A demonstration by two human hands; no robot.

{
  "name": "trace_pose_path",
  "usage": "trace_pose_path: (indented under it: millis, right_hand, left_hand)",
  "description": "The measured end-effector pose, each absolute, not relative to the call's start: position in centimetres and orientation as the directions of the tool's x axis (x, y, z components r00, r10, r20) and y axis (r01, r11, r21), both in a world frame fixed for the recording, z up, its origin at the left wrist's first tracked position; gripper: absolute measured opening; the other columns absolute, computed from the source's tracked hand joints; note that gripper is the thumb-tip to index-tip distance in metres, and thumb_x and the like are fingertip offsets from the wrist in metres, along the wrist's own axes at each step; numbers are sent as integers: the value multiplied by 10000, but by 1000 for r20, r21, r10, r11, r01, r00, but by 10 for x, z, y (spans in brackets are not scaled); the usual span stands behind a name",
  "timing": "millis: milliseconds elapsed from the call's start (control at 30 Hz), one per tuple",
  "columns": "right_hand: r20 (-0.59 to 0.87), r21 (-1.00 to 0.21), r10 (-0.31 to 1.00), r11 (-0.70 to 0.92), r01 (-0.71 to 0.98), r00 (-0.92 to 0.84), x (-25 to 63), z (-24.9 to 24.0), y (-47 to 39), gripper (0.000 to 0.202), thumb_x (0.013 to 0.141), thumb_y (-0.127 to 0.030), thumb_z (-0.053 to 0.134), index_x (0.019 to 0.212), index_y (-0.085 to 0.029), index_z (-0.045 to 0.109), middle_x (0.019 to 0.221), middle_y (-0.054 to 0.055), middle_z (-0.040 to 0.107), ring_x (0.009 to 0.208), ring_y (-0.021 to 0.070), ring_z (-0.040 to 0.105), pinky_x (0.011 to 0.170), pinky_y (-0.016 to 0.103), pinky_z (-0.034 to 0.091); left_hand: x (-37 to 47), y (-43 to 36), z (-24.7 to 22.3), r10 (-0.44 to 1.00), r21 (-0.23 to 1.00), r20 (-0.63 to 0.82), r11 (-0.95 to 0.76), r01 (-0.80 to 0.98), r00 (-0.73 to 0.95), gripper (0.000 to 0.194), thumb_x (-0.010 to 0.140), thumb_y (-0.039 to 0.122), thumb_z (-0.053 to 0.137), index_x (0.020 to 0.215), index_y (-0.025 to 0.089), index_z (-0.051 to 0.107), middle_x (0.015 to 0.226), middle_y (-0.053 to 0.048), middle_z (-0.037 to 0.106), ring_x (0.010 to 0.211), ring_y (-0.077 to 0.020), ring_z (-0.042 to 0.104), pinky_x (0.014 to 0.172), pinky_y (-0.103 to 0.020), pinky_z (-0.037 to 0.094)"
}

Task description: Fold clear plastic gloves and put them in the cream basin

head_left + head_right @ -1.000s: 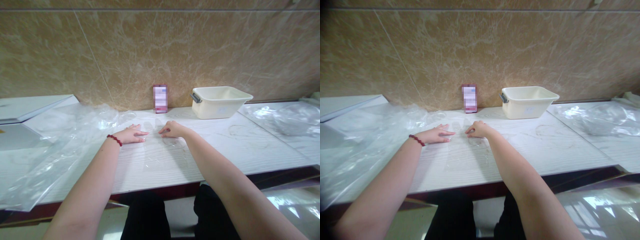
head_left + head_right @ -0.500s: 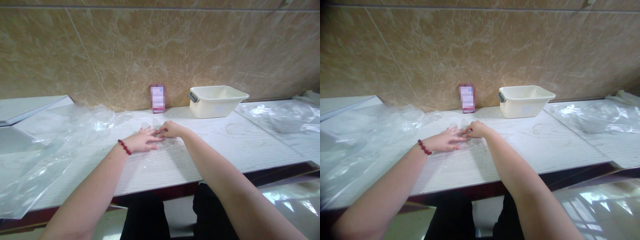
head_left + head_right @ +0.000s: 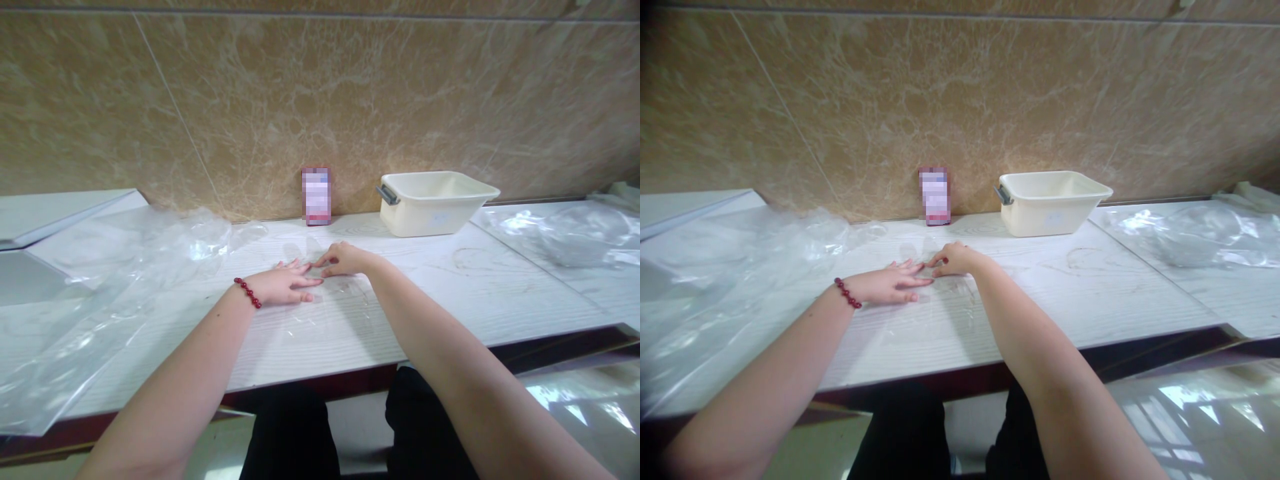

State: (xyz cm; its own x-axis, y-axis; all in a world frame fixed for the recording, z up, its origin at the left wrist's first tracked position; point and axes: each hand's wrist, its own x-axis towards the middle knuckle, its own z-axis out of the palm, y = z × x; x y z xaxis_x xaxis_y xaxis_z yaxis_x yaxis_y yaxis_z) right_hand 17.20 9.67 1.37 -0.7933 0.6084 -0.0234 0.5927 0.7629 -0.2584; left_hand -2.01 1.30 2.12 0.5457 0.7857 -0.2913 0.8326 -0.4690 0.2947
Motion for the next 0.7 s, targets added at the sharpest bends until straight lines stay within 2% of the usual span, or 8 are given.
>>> trace_pose_path:
  millis: [233,333,433,533,700]
  right_hand:
    - [-16,-261,599,770,582,-800,172,12,99,404,636,-514,542,999,-340,580,793,17,559,705,126,481,676,234,336]
    - [-1,-288,586,776,562,-810,174,10,101,418,627,-521,545,1000,-334,580,790,18,565,702,127,486,670,235,342]
    - [32,-350,563,781,518,-826,176,9,104,427,655,-504,530,1030,-303,569,802,24,577,706,122,497,658,223,349]
    - [109,-393,550,789,473,-828,177,8,105,420,689,-467,514,1059,-270,553,819,30,582,712,115,503,661,212,354]
    - [296,-382,613,779,498,-732,175,6,103,339,714,-395,512,1004,-239,586,789,30,579,703,105,500,678,214,358]
  left_hand:
    - [-26,14,28,796,280,-315,-443,852,517,506,710,588,362,1167,372,389,1363,6,138,1239,-288,50,943,-508,54]
    - [-32,16,31,808,280,-269,-455,845,524,481,742,558,337,1172,350,394,1356,6,176,1240,-243,108,967,-441,98]
    - [-39,19,33,851,253,-150,-459,852,503,454,772,514,314,1150,300,446,1336,8,246,1227,-195,186,980,-346,154]
    - [-44,21,35,880,241,-54,-448,861,473,438,785,470,317,1131,258,480,1297,6,334,1195,-160,271,971,-277,204]
    - [-45,21,36,884,238,23,-458,857,466,410,800,403,315,1122,225,493,1248,-8,411,1153,-135,345,959,-243,240]
